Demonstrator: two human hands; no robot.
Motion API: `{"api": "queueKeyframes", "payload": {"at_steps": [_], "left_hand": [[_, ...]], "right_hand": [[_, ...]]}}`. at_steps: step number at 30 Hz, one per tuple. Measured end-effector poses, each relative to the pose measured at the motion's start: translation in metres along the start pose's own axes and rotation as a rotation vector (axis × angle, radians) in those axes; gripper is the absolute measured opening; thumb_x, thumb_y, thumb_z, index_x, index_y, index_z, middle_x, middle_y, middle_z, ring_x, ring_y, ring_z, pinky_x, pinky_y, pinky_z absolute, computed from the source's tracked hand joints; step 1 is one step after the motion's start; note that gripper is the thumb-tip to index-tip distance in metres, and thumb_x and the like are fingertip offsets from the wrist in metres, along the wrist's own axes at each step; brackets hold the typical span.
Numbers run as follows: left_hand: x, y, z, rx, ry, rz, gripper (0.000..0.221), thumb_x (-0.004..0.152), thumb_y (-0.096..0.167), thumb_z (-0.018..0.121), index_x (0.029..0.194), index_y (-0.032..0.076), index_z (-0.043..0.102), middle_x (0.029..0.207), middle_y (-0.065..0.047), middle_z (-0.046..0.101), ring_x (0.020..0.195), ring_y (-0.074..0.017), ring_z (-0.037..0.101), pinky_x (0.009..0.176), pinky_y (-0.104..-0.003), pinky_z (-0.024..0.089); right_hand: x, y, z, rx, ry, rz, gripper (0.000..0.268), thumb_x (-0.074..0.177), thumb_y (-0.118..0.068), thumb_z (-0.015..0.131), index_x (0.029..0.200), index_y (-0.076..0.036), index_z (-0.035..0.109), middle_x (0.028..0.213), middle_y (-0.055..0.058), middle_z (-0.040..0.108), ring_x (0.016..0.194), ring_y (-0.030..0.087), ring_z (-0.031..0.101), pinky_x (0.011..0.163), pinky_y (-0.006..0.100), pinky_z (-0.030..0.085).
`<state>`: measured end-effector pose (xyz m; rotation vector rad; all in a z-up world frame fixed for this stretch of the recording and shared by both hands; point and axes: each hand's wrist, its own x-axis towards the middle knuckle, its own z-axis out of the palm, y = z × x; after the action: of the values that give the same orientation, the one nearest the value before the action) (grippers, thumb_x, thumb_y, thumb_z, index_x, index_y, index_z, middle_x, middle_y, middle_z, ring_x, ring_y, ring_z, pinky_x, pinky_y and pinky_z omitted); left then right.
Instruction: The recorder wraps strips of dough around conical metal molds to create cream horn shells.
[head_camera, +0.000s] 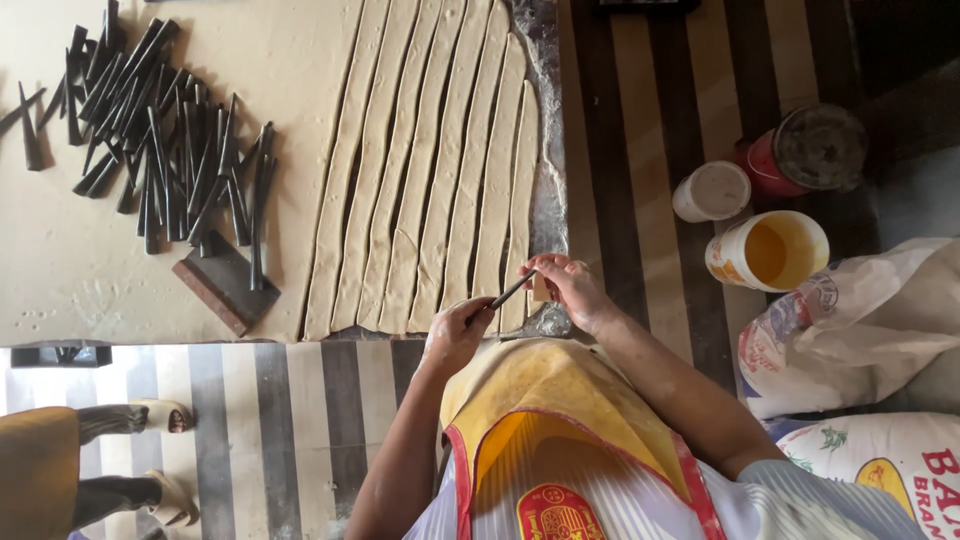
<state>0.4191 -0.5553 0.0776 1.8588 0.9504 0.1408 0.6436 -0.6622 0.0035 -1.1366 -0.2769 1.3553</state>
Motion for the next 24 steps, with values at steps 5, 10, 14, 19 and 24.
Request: {"api": "queueKeyframes", "payload": {"at_steps": [5, 10, 14, 19, 24], "left_hand": [[-0.002, -0.002, 0.004, -0.019, 0.051, 0.052, 0.030, 0.094, 0.027, 0.066, 0.115, 0.007, 0.075, 0.089, -0.017, 0.074, 0.080, -0.0274, 0.072, 0.073, -0.037, 0.054], [-0.003, 0.003, 0.002, -0.105, 0.119, 0.002, 0.030, 0.091, 0.025, 0.071, 0.115, 0.008, 0.075, 0.091, -0.012, 0.075, 0.077, -0.0211, 0.070, 0.071, -0.034, 0.054], [-0.003, 0.000, -0.002, -0.175, 0.124, 0.045, 0.030, 0.089, 0.021, 0.074, 0.116, 0.008, 0.075, 0.094, -0.009, 0.073, 0.081, -0.0173, 0.069, 0.072, -0.032, 0.054], [0.002, -0.022, 0.006, -0.196, 0.018, -0.016, 0.035, 0.090, 0.018, 0.073, 0.123, 0.008, 0.073, 0.091, -0.006, 0.074, 0.079, -0.0146, 0.069, 0.073, -0.029, 0.055], [-0.001, -0.027, 0.005, -0.949, -0.268, -0.239, 0.036, 0.102, 0.018, 0.058, 0.133, 0.001, 0.063, 0.089, -0.007, 0.070, 0.063, -0.0116, 0.063, 0.051, -0.025, 0.047]], "right_hand": [[0.006, 0.001, -0.001, -0.029, 0.019, -0.054, 0.019, 0.104, -0.015, 0.062, 0.114, 0.000, 0.068, 0.109, 0.011, 0.074, 0.096, 0.016, 0.071, 0.088, 0.033, 0.062], [0.007, -0.009, 0.000, -0.028, -0.042, -0.060, 0.020, 0.103, -0.011, 0.060, 0.118, -0.001, 0.068, 0.109, 0.011, 0.074, 0.095, 0.017, 0.071, 0.089, 0.033, 0.061], [0.014, -0.005, -0.007, 0.041, -0.114, -0.068, 0.017, 0.102, -0.008, 0.062, 0.116, 0.001, 0.068, 0.106, 0.013, 0.074, 0.096, 0.021, 0.072, 0.088, 0.035, 0.061], [0.022, -0.005, -0.011, 0.045, -0.129, -0.070, 0.013, 0.101, -0.004, 0.065, 0.112, 0.001, 0.066, 0.100, 0.013, 0.073, 0.094, 0.022, 0.073, 0.086, 0.036, 0.061], [0.024, -0.008, -0.009, 0.046, -0.137, -0.017, 0.012, 0.099, -0.004, 0.065, 0.109, 0.000, 0.070, 0.095, 0.012, 0.073, 0.088, 0.021, 0.073, 0.083, 0.037, 0.062]]}}
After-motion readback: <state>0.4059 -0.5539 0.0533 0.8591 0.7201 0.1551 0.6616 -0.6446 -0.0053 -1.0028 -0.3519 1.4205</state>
